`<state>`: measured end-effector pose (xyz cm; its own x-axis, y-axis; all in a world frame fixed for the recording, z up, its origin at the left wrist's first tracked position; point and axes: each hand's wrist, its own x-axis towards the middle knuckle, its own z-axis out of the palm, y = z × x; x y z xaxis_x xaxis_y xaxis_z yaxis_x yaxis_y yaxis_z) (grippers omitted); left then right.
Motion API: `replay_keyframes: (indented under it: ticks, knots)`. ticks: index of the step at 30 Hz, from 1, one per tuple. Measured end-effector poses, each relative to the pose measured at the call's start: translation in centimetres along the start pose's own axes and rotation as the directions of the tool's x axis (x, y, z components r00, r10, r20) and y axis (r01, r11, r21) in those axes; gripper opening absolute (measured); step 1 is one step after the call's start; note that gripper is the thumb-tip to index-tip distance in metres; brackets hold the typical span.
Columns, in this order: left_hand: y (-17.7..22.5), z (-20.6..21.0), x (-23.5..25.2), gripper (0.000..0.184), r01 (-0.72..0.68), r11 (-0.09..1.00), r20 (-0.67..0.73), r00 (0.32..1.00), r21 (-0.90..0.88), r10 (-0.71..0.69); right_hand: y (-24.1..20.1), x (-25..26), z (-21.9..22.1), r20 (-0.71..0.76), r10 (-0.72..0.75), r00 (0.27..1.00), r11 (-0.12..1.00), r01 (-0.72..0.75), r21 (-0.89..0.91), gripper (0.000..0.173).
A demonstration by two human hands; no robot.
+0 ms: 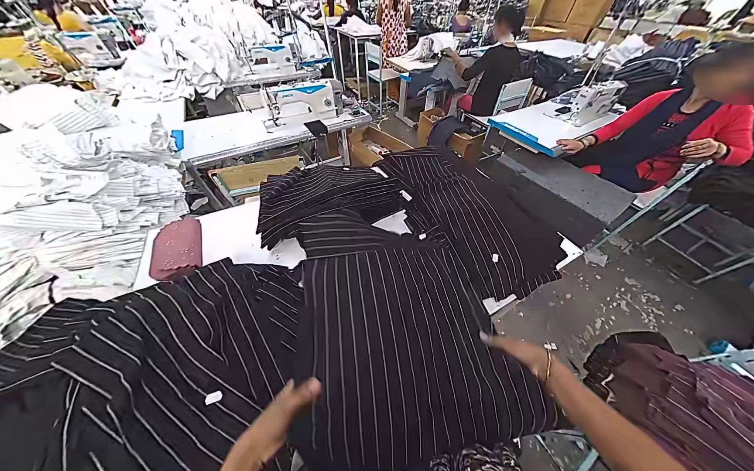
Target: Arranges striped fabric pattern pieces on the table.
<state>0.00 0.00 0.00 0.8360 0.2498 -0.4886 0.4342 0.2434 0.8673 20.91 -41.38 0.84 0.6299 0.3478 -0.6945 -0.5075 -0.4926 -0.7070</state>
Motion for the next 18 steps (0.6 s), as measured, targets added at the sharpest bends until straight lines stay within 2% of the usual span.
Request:
replay_keyframes:
  ticks: [1, 2, 3, 4, 6, 8, 10, 11, 13, 14, 15, 17, 18]
  knots:
    - [-1.1, 1.4, 0.3, 0.070, 0.037, 0.998, 0.125, 0.991, 0.042, -0.042, 1.8, 0.2, 0.5, 0.058, 0.079, 0.995, 0.995, -0.083, 0.056, 0.043]
    - [-1.6, 2.8, 0.4, 0.058, 0.039, 0.996, 0.193, 0.980, 0.080, -0.054, 3.2, 0.3, 0.9, 0.093, 0.095, 0.991, 0.983, -0.108, 0.148, 0.038]
    - [-1.4, 3.9, 0.4, 0.050, 0.008, 0.992, 0.191, 0.981, 0.126, -0.032, 3.8, 0.1, 1.1, 0.081, 0.062, 0.995, 0.967, -0.080, 0.242, 0.035]
    - [-0.7, 4.6, 0.4, 0.045, -0.038, 0.989, 0.131, 0.991, 0.145, 0.019, 3.7, -0.2, 1.3, 0.029, 0.002, 1.000, 0.935, -0.012, 0.354, 0.033]
    - [2.6, 4.6, 0.4, 0.050, -0.117, 0.987, -0.083, 0.988, 0.111, 0.127, 2.1, -1.0, 1.0, -0.146, -0.141, 0.979, 0.807, 0.199, 0.555, 0.020]
    - [6.7, 3.5, 0.4, 0.051, -0.217, 0.975, -0.295, 0.930, 0.046, 0.220, -0.4, -2.0, -0.1, -0.270, -0.279, 0.922, 0.661, 0.388, 0.642, 0.020]
    - [11.0, 2.2, -0.3, 0.040, -0.360, 0.930, -0.422, 0.834, 0.074, 0.356, -3.8, -3.1, -1.5, -0.332, -0.433, 0.838, 0.557, 0.539, 0.632, 0.019]
    - [12.9, 1.5, -0.9, 0.036, -0.456, 0.884, -0.442, 0.775, 0.106, 0.453, -5.5, -3.6, -2.4, -0.342, -0.537, 0.771, 0.479, 0.613, 0.628, 0.021]
    - [15.8, -0.2, -1.8, 0.028, -0.639, 0.752, -0.454, 0.629, 0.160, 0.631, -8.8, -4.6, -3.9, -0.263, -0.760, 0.595, 0.327, 0.700, 0.635, 0.044]
    - [16.6, -1.2, -1.8, 0.024, -0.709, 0.679, -0.459, 0.548, 0.188, 0.699, -10.3, -5.1, -4.3, -0.171, -0.838, 0.518, 0.315, 0.716, 0.623, 0.056]
    - [17.3, -2.3, -1.5, 0.020, -0.755, 0.609, -0.457, 0.464, 0.243, 0.759, -11.7, -5.6, -4.4, -0.108, -0.859, 0.501, 0.354, 0.732, 0.582, 0.060]
    - [17.8, -5.1, -0.6, 0.019, -0.750, 0.509, -0.431, 0.328, 0.422, 0.841, -14.0, -6.4, -3.8, -0.180, -0.774, 0.607, 0.479, 0.747, 0.460, 0.043]
    - [17.9, -6.4, -0.2, 0.022, -0.702, 0.492, -0.430, 0.286, 0.515, 0.857, -14.9, -6.5, -3.7, -0.232, -0.732, 0.640, 0.523, 0.747, 0.411, 0.042]
